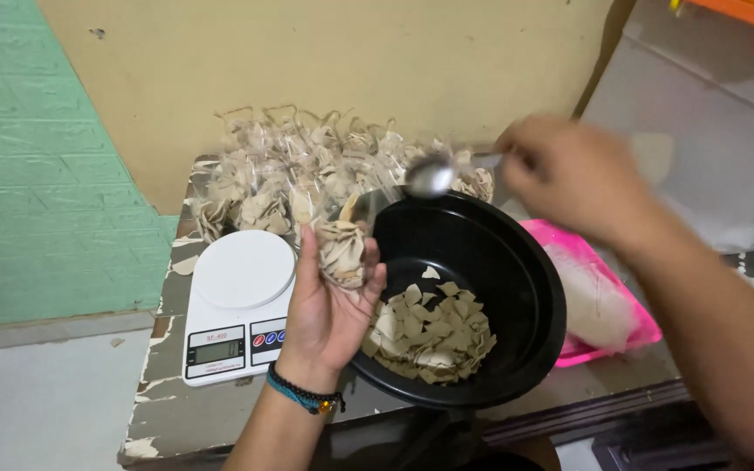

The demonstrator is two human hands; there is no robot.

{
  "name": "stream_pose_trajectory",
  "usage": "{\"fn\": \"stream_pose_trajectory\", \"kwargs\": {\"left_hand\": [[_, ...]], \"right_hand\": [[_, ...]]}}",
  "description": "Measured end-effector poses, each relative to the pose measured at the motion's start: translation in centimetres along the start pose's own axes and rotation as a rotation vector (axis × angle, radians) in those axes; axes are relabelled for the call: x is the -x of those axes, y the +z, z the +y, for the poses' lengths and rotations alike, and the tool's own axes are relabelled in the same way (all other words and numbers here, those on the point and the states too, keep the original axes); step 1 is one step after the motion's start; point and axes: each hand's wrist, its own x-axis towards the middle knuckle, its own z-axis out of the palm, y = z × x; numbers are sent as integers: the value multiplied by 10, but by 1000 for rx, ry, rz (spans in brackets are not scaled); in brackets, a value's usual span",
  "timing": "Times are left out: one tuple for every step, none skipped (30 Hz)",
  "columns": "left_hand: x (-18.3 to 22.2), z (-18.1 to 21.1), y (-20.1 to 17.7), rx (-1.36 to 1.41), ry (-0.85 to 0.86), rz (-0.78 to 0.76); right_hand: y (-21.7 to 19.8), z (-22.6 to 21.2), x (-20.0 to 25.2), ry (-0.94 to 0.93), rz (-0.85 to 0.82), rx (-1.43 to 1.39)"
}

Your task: The person fills small plastic bags with snack pieces from a bowl using a spoon and then weighs each bag on a digital scale.

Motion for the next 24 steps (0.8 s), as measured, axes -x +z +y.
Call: {"fn": "stream_pose_trajectory", "kwargs": {"left_hand": [[-1, 0, -3, 1, -2, 1], [-3, 0, -7, -72, -14, 86], [-5, 0, -10, -145, -26, 172], [-5, -1, -9, -145, -25, 170], [-6, -1, -9, -164, -22, 174], [-5, -1, -9, -185, -19, 183], [-4, -1, -6, -186, -19, 187], [-4, -1, -2, -200, -23, 188], [-3, 0, 1, -214, -26, 190], [-3, -1, 1, -216, -27, 192], [-3, -2, 2, -216, -26, 182], [-4, -3, 2, -216, -26, 169], [-5, -3, 1, -218, -28, 170], [-5, -3, 0, -228, -26, 173], [-6, -4, -1, -238, -23, 176], [-6, -4, -2, -238, -25, 177], [-6, -3, -2, -245, -22, 171], [-6, -4, -2, -251, -17, 167], [-6, -4, -1, -250, -17, 169], [-6, -4, 0, -256, -13, 184], [-6, -4, 2, -262, -10, 199], [-6, -4, 3, -261, -10, 198], [-5, -4, 5, -277, -6, 209], [-5, -5, 7, -294, -5, 218]], "right_hand": [[27, 2, -1, 2, -1, 1], [54, 4, -3, -15, -131, 86], [81, 7, -5, -31, -261, 171], [107, 16, -8, -32, -260, 172], [133, 25, -11, -108, -254, 239], [160, 34, -12, -186, -250, 303], [163, 30, -11, -188, -252, 299], [166, 26, -11, -275, -245, 299], [169, 22, -10, -363, -237, 297], [167, 14, -8, -363, -238, 294], [164, 6, -6, -365, -382, 128], [161, -1, -4, -365, -522, -40], [166, -5, -2, -364, -522, -43], [172, -9, 1, -394, -624, -156], [177, -13, 4, -423, -725, -270], [174, -12, 5, -421, -726, -271], [170, -11, 6, -428, -802, -338], [167, -11, 7, -435, -880, -404], [163, -7, 5, -435, -883, -403], [159, -4, 3, -404, -917, -427], [155, -1, 1, -373, -951, -450], [147, 2, -2, -373, -952, -449], [138, 4, -4, -333, -975, -455], [129, 7, -6, -290, -996, -461]]}}
